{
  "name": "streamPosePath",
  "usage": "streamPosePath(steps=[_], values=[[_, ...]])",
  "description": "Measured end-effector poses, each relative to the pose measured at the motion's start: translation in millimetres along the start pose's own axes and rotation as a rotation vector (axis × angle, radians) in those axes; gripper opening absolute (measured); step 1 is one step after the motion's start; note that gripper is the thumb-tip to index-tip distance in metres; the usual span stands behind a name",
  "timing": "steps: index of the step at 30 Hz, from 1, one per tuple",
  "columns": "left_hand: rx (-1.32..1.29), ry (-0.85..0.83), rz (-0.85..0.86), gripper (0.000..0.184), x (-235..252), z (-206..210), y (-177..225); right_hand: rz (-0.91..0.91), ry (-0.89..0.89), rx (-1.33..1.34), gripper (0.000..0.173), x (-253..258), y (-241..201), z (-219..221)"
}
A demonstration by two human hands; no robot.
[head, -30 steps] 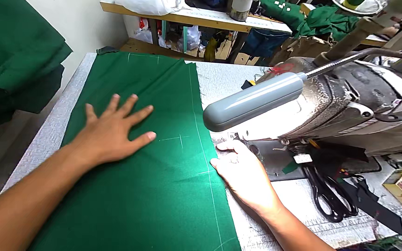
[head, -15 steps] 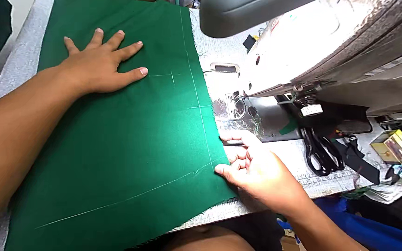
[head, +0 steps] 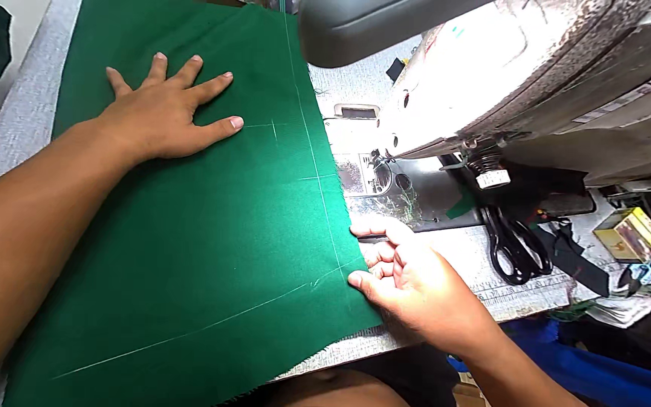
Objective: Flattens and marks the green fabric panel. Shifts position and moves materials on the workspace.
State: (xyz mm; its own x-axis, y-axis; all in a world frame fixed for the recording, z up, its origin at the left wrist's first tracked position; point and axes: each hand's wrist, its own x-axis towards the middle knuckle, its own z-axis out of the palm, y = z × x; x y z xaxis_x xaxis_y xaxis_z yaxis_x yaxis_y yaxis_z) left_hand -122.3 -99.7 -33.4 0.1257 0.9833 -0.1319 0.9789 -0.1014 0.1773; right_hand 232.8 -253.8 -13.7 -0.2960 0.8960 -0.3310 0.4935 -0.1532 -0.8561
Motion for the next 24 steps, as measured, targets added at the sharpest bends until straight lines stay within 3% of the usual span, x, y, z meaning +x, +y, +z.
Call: streamPosePath(steps=[8, 14, 17, 21, 24], values=[[0.024, 0.014, -0.039, 0.088, -20, 2, 17, -0.159, 0.01, -0.127, 0.049, -9, 3, 2], [0.041, 0.045, -0.023, 0.086, -48, 12, 28, -0.146, -0.187, -0.215, 0.045, -38, -9, -4], [0.058, 0.05, -0.021, 0.085, -51, 16, 28, -0.169, -0.199, -0.307, 0.038, -44, -12, -5], [0.087, 0.11, 0.011, 0.09, -50, 23, 24, -0.447, 0.106, -0.705, 0.032, -40, -4, 8], [0.068, 0.173, 0.046, 0.095, -44, 37, 12, -0.597, 0.052, -0.827, 0.05, -27, 17, 15]])
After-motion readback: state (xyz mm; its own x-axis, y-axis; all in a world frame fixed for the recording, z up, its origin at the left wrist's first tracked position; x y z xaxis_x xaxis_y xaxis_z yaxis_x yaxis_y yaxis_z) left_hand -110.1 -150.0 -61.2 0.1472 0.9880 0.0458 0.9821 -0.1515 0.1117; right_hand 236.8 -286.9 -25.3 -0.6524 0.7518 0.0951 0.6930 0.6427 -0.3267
